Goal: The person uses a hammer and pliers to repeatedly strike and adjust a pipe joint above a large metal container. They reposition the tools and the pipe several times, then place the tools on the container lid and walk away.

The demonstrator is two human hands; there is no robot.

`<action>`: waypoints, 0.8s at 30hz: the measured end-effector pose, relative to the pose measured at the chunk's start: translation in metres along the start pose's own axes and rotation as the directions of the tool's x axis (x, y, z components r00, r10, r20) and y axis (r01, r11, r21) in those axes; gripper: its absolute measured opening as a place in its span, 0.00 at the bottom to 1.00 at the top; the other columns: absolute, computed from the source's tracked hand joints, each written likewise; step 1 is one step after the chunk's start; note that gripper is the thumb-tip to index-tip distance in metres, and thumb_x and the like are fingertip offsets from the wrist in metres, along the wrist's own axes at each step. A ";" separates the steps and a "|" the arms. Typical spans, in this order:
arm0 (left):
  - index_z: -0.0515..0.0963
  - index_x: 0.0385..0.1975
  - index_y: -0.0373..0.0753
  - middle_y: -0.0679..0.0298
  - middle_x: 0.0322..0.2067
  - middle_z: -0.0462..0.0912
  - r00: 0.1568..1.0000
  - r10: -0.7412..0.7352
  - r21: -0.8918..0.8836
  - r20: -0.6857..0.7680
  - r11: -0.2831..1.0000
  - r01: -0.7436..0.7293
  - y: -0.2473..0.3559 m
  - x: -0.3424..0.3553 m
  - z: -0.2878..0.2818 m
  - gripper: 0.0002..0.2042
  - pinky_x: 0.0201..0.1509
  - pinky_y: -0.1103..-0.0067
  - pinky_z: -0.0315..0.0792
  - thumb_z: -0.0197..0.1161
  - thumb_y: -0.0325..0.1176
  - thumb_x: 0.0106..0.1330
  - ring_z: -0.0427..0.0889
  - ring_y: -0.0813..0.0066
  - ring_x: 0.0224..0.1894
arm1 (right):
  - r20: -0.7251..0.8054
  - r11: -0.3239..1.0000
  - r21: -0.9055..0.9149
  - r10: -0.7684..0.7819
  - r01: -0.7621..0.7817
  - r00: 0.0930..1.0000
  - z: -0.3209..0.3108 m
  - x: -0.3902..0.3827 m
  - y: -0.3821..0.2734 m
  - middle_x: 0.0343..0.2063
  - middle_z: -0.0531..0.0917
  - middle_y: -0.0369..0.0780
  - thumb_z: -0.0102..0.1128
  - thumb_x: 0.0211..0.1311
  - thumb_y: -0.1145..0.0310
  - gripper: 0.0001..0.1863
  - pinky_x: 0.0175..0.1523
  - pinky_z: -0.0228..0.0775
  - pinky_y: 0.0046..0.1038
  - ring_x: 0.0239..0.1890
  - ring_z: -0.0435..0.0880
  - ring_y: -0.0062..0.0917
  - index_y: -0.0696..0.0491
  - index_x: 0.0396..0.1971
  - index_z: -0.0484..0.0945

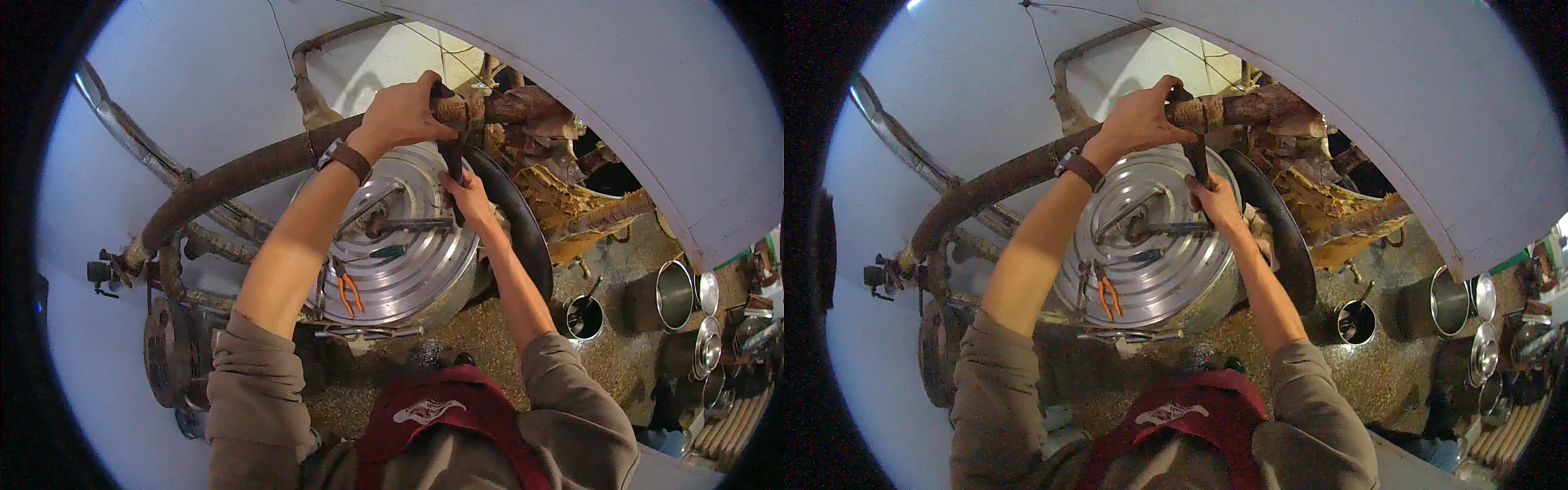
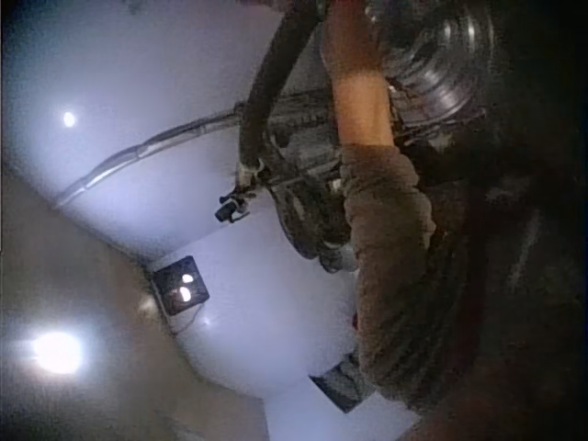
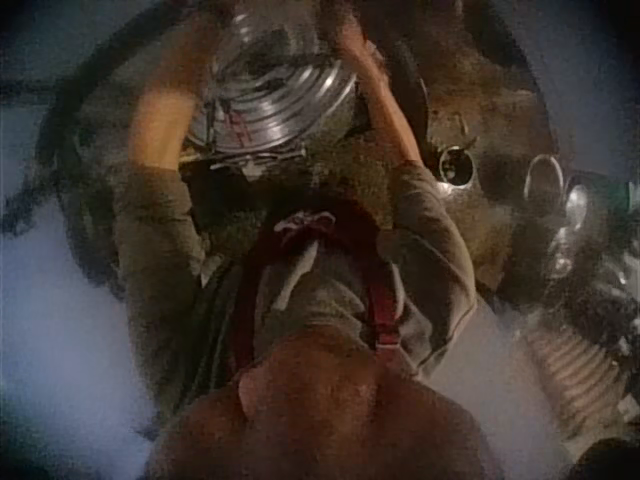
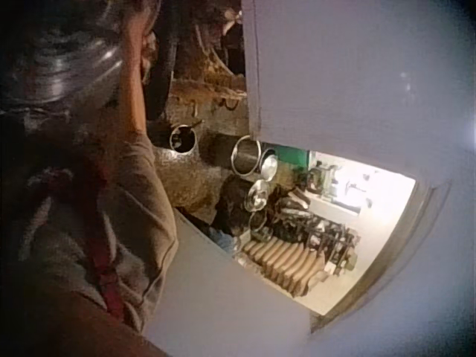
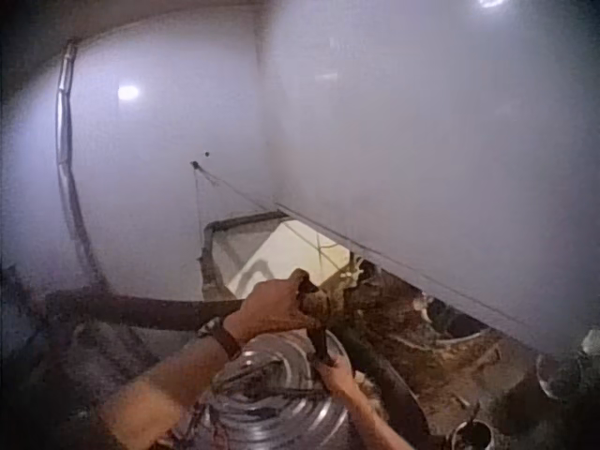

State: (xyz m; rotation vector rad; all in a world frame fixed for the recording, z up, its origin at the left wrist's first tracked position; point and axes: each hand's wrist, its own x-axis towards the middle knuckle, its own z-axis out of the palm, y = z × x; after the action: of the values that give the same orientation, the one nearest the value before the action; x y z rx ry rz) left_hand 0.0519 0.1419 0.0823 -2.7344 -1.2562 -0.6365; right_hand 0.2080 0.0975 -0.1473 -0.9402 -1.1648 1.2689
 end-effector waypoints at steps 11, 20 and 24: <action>0.65 0.71 0.44 0.46 0.46 0.90 0.982 0.015 0.002 0.189 1.000 -0.016 -0.010 -0.003 -0.012 0.50 0.49 0.57 0.81 0.84 0.51 0.47 0.89 0.42 0.48 | 0.090 0.989 0.146 0.019 -0.032 0.996 -0.011 -0.007 0.012 0.23 0.82 0.33 0.68 0.75 0.63 0.10 0.36 0.78 0.29 0.26 0.81 0.19 0.55 0.39 0.82; 0.64 0.71 0.44 0.48 0.49 0.88 0.974 0.166 -0.145 0.153 0.979 -0.144 -0.013 0.013 -0.002 0.51 0.52 0.57 0.81 0.85 0.45 0.44 0.87 0.41 0.50 | -0.573 0.914 -0.350 -0.382 0.205 0.725 0.042 0.022 0.031 0.21 0.78 0.34 0.67 0.73 0.57 0.16 0.33 0.67 0.30 0.25 0.72 0.21 0.57 0.40 0.84; 0.63 0.71 0.44 0.47 0.47 0.88 0.973 0.212 -0.143 0.086 0.970 -0.199 -0.014 0.017 0.006 0.50 0.52 0.57 0.81 0.84 0.44 0.46 0.87 0.40 0.50 | -0.590 0.930 -0.258 -0.366 0.261 0.720 0.041 0.048 0.038 0.27 0.81 0.37 0.66 0.73 0.58 0.17 0.39 0.70 0.31 0.31 0.75 0.22 0.59 0.46 0.85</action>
State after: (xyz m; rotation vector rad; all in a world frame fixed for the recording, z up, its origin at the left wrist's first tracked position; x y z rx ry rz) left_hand 0.0535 0.1643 0.0819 -2.9889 -0.9591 -0.5883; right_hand 0.1571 0.1459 -0.1707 -1.1139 -0.8345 0.5065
